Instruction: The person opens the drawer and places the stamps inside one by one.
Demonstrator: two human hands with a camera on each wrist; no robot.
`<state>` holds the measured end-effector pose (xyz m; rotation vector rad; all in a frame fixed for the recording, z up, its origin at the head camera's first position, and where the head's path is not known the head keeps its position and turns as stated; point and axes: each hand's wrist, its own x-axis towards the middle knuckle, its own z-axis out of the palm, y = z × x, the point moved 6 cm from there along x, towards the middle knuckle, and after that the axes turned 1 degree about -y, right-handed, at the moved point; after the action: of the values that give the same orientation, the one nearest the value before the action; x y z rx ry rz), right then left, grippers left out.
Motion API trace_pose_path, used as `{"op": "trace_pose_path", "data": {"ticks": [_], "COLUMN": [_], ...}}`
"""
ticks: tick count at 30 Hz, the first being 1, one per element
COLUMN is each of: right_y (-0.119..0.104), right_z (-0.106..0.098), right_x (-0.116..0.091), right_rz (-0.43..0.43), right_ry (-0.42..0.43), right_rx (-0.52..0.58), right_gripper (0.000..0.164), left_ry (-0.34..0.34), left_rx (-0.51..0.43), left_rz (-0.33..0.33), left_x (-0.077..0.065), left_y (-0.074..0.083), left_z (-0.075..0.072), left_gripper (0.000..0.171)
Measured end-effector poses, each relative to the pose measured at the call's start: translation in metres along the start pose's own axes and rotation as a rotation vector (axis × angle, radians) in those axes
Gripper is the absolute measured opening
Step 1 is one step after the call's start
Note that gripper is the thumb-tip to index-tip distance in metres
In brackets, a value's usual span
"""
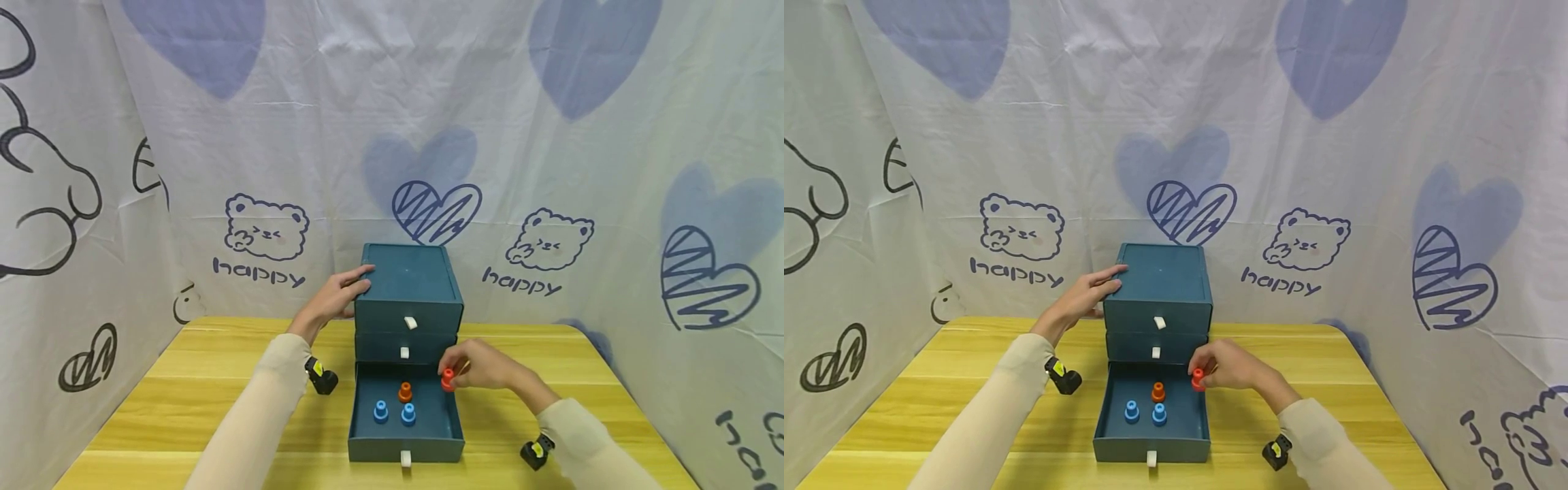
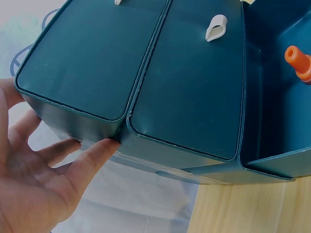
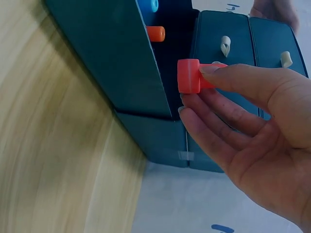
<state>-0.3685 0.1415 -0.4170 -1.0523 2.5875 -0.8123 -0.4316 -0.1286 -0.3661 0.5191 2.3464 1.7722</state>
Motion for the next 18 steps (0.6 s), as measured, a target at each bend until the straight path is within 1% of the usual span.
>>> {"op": "trace_pose_path", "data": {"ticks": [5,10,18], "right_y": [-0.006,-0.009,-0.008], "right_z": [0.004,0.01,0.018], "right_x": [0.004,0.008,0.017], "right_rz": [-0.014,-0.011,-0.003], "right_ry": [-0.013,-0.028,-0.064], "right_rx": [-0.002,-0.016,-0.036], "right_gripper": [0.018,0.017,0.017], "left_ry": [-0.009,-0.017,-0.011], "left_rx": [-0.005,-0.016,-0.01], "left_rz": [0.001,0.0,-0.005], "left_x": [0.001,0.001,0.001], "left_y": [-0.001,-0.001,-0.001], "left_z": [0.0,0.0,0.0], "left_gripper": [0.054,0.054,0.054]}}
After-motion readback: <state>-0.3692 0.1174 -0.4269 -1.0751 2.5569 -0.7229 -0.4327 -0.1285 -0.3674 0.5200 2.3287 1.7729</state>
